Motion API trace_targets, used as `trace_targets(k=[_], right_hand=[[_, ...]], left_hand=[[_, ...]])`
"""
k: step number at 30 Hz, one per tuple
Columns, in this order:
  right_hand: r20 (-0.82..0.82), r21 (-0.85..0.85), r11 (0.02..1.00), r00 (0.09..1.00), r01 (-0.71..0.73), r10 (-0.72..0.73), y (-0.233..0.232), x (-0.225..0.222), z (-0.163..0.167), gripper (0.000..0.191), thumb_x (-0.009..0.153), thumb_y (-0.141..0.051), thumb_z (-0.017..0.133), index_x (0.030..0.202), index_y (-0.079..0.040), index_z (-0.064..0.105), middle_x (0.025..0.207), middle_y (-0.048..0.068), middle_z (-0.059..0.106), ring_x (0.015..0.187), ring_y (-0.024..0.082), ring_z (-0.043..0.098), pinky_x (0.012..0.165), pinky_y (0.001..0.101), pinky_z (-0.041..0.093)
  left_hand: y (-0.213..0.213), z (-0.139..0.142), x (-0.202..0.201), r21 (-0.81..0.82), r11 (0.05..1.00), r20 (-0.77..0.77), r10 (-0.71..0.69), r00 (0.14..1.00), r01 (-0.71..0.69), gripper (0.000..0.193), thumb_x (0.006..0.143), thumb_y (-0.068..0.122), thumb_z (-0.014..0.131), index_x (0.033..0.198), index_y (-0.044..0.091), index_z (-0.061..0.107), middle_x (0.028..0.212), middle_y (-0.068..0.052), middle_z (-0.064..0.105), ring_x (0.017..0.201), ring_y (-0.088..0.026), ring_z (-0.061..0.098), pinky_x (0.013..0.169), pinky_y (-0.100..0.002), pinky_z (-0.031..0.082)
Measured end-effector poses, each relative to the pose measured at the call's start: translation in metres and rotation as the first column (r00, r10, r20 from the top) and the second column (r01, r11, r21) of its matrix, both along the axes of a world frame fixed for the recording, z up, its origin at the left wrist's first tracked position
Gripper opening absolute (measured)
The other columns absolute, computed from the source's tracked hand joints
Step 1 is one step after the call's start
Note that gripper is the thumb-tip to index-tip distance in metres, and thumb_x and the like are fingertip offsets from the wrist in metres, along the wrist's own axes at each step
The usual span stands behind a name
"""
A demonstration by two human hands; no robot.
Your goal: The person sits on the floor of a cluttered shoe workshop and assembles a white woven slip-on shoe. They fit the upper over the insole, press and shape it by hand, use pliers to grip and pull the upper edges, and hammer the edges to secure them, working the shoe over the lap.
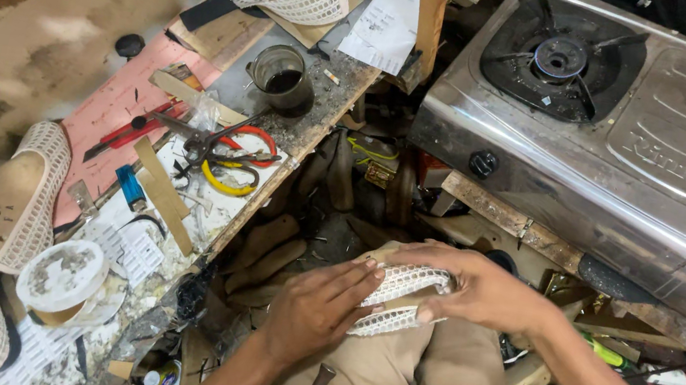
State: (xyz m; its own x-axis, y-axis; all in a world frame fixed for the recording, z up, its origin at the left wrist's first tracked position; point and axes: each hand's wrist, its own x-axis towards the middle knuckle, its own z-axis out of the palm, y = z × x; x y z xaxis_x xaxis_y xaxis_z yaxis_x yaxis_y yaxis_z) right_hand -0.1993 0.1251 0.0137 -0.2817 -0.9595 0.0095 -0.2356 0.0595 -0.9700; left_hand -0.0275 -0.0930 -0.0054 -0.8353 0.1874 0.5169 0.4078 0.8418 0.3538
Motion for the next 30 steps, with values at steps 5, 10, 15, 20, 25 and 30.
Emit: trace_targets(k=[5, 10, 15, 20, 25, 30], right_hand=[[-0.253, 0.311, 0.950, 0.964, 0.002, 0.081, 0.000, -0.001, 0.009, 0.057, 0.095, -0.035, 0.067, 0.146, -0.012, 0.053, 0.147, 0.007, 0.058, 0.141, 0.033, 0.045, 0.116, 0.0427, 0.036], [-0.468, 0.208, 0.978, 0.880, 0.027, 0.075, 0.015, 0.015, 0.006, 0.055, 0.093, -0.031, 0.068, 0.142, -0.008, 0.056, 0.149, 0.010, 0.056, 0.144, 0.034, 0.038, 0.115, 0.0442, 0.036], [-0.546, 0.144, 0.981, 0.837, 0.129, -0.030, 0.037, 0.026, 0.000, 0.056, 0.086, -0.025, 0.073, 0.137, -0.006, 0.060, 0.146, 0.012, 0.058, 0.145, 0.036, 0.039, 0.115, 0.0452, 0.037], [-0.428, 0.152, 0.968, 0.896, 0.199, -0.116, 0.055, 0.025, -0.004, 0.061, 0.087, -0.028, 0.076, 0.139, -0.002, 0.058, 0.147, 0.018, 0.054, 0.143, 0.037, 0.041, 0.113, 0.0449, 0.038], [-0.500, 0.163, 0.953, 0.854, 0.257, -0.144, 0.064, 0.022, -0.007, 0.059, 0.088, -0.031, 0.075, 0.138, -0.003, 0.059, 0.144, 0.019, 0.056, 0.140, 0.037, 0.046, 0.113, 0.0441, 0.039], [-0.457, 0.130, 0.946, 0.864, 0.298, -0.210, 0.071, 0.018, -0.011, 0.058, 0.085, -0.030, 0.077, 0.134, -0.004, 0.061, 0.146, 0.021, 0.056, 0.140, 0.035, 0.048, 0.115, 0.0415, 0.039]], left_hand=[[0.015, 0.006, -0.003, -0.114, 0.991, -0.033, -0.071, 0.997, 0.067, 0.033, 0.089, 0.016, 0.074, 0.119, 0.006, 0.067, 0.125, -0.013, 0.071, 0.118, -0.032, 0.069, 0.100, -0.042, 0.056], [0.028, 0.018, -0.009, 0.014, 0.997, 0.093, -0.074, 0.993, 0.073, 0.033, 0.085, 0.022, 0.075, 0.113, 0.008, 0.064, 0.130, -0.015, 0.069, 0.119, -0.033, 0.068, 0.099, -0.043, 0.055], [0.030, 0.034, -0.021, 0.533, 0.814, 0.628, -0.199, 0.752, -0.230, 0.056, 0.093, 0.026, 0.067, 0.143, 0.008, 0.049, 0.130, -0.013, 0.073, 0.122, -0.028, 0.071, 0.097, -0.039, 0.056], [0.053, 0.031, -0.030, 0.164, 0.984, 0.428, -0.129, 0.894, 0.063, 0.051, 0.103, 0.024, 0.058, 0.150, 0.008, 0.047, 0.140, -0.020, 0.063, 0.130, -0.037, 0.059, 0.100, -0.045, 0.052], [0.058, 0.029, -0.036, 0.108, 0.989, 0.475, -0.143, 0.868, 0.104, 0.059, 0.101, 0.026, 0.056, 0.154, 0.006, 0.038, 0.144, -0.022, 0.056, 0.129, -0.039, 0.057, 0.098, -0.047, 0.051], [0.059, 0.033, -0.046, -0.001, 0.980, 0.594, -0.159, 0.788, 0.198, 0.064, 0.099, 0.024, 0.056, 0.157, 0.010, 0.034, 0.157, -0.029, 0.037, 0.127, -0.043, 0.052, 0.094, -0.048, 0.049]])
